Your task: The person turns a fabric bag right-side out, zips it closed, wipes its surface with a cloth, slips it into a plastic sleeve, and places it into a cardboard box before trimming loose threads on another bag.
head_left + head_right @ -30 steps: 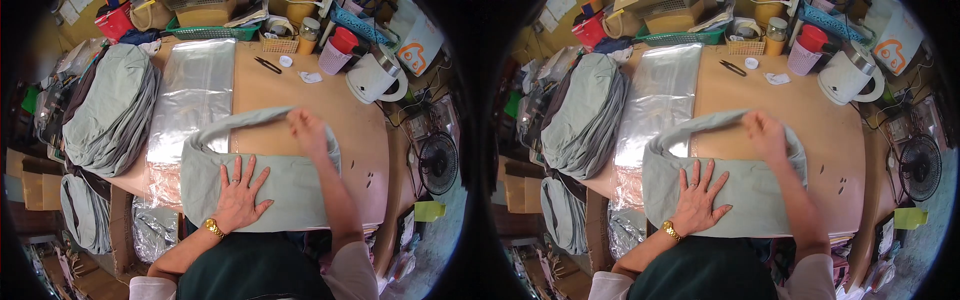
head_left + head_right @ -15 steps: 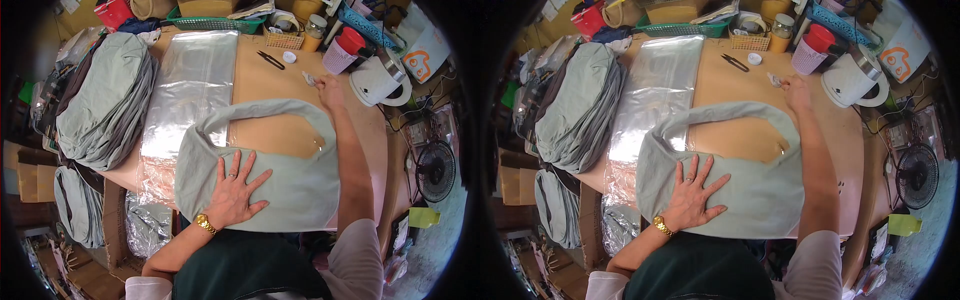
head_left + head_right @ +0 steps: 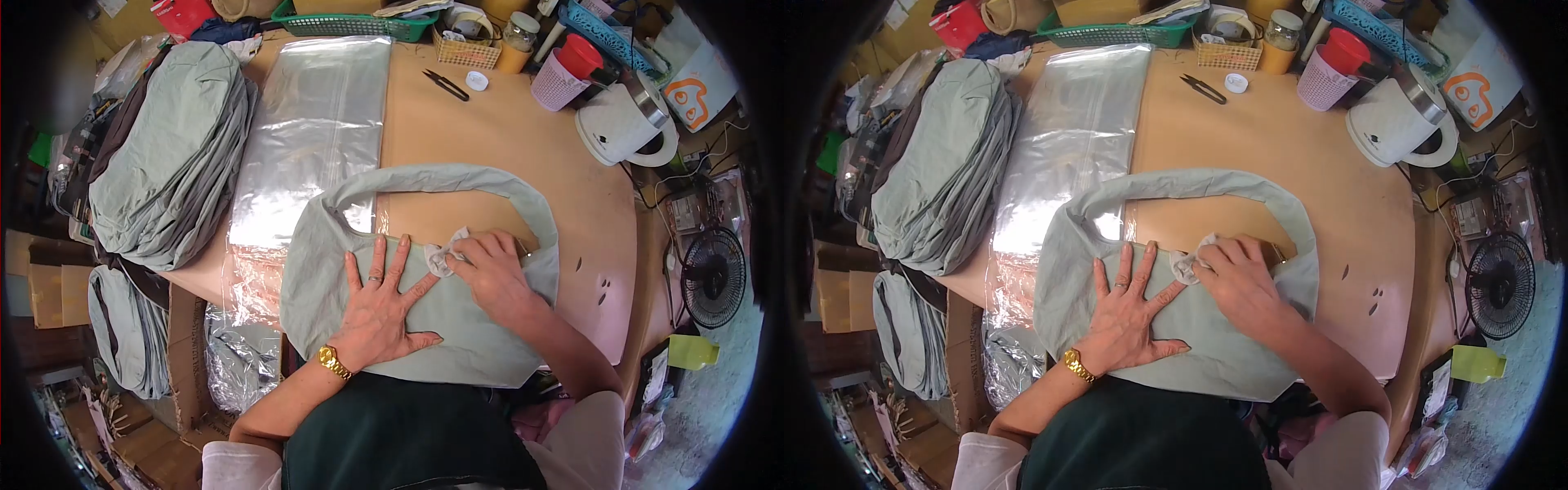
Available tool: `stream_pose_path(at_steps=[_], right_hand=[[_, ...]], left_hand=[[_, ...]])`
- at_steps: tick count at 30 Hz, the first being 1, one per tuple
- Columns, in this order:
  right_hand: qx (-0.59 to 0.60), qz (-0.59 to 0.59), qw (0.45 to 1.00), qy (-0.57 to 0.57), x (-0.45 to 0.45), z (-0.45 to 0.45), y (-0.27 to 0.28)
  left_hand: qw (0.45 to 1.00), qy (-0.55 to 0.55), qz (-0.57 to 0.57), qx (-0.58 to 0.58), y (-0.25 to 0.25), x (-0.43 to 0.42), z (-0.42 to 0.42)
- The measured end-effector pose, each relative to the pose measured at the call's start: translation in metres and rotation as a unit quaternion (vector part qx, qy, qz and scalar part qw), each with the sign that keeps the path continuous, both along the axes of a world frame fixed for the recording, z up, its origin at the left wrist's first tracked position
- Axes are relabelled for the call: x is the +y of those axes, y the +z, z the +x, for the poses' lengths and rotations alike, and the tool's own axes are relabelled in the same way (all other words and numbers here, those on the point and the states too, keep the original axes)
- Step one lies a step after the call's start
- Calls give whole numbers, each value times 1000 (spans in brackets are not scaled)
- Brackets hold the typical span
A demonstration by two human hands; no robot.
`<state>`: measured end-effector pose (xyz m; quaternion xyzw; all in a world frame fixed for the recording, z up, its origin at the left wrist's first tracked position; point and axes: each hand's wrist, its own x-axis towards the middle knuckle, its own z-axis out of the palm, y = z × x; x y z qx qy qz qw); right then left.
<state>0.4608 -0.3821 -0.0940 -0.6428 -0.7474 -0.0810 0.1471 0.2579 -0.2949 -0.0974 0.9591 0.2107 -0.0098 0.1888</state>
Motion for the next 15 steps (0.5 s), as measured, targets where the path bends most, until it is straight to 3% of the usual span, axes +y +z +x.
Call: stream_pose_path(at_steps=[2,15], right_hand=[[57,3,995,79,15,6,-12],[137,-4,989,55,25,1,-17]], left_hand=[[1000,-6,5,2,0,0,0],[1000,3,3,-12,-6,1,0]])
